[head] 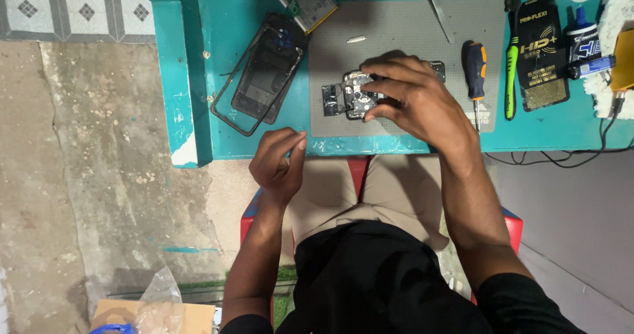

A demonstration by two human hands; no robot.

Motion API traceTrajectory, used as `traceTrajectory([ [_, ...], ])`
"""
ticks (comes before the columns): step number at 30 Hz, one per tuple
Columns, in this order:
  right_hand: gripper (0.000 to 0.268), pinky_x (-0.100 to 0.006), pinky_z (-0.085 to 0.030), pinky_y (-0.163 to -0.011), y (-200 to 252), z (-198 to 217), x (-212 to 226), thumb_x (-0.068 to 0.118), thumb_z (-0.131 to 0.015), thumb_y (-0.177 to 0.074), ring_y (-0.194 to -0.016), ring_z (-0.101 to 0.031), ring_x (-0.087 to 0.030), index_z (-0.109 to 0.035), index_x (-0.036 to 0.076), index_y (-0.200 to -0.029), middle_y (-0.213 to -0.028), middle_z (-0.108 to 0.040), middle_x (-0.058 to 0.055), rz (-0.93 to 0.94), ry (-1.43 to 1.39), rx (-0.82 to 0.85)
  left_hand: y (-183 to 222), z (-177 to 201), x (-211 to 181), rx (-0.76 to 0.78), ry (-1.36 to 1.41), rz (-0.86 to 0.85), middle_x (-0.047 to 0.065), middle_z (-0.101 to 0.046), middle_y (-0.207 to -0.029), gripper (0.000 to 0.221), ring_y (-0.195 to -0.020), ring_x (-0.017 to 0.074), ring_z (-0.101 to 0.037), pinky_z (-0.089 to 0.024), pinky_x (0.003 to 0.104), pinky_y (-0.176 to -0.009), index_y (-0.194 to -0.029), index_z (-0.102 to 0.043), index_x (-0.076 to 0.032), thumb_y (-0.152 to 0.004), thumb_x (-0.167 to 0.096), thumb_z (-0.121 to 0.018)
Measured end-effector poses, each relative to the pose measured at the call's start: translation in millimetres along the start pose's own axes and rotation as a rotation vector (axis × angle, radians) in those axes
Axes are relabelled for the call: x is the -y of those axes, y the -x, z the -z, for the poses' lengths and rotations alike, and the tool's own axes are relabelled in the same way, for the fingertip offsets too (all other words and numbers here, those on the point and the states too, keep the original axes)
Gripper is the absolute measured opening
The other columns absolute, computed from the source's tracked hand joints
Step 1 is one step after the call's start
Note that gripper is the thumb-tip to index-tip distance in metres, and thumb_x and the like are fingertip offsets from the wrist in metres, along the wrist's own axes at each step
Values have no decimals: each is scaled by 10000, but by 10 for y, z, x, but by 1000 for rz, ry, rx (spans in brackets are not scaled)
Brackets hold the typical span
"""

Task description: The person disassembles and reassembles internal components of a mobile phone using a screwdriver to manipulate connectors and small parts on the logic board.

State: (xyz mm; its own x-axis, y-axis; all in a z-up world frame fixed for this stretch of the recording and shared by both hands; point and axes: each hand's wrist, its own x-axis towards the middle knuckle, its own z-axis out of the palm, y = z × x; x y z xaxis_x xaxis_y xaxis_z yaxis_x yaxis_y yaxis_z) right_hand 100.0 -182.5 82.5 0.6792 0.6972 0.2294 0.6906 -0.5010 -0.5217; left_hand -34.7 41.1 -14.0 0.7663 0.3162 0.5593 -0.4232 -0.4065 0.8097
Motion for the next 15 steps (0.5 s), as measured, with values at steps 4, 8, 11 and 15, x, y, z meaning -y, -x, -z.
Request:
traceTrajectory([
  [4,413,-431,-488,-1027,-22,-12,29,190,-891,-702,-1171,-621,-296,-797,44,-1076,-1261,-714,-96,-71,-8,19,-44,27,-81,78,-52,46,140,-720,-1024,176,-913,233,-696,-557,321,-780,-1108,-730,-15,-943,45,-738],
  [8,411,-426,-512,-981,-51,-18,39,151,-899,-682,-1105,-641,-294,-788,16,-1055,-1162,-719,-105,-41,10,-11,-189,-12,-194,221,-128,48,97,-713,-1107,196,-1013,231,-675,-519,355,-893,-1158,-736,-51,-965,-19,-745],
  [11,416,-418,-526,-938,-42,0,38,140,-902,-690,-1043,-651,-289,-784,4,-1066,-1083,-718,-98,-25,3,-17,-332,-122,-298,349,-270,-43,48,-683,-1215,276,-1120,227,-632,-436,394,-970,-1231,-733,-75,-957,-78,-764],
  [15,427,-426,-526,-885,-72,-14,28,165,-913,-667,-959,-646,-295,-791,5,-1044,-966,-710,-103,-39,22,-6,-576,-372,-250,414,-482,-140,11,-618,-1276,376,-1190,224,-541,-344,453,-1013,-1278,-724,-129,-928,-234,-813],
])
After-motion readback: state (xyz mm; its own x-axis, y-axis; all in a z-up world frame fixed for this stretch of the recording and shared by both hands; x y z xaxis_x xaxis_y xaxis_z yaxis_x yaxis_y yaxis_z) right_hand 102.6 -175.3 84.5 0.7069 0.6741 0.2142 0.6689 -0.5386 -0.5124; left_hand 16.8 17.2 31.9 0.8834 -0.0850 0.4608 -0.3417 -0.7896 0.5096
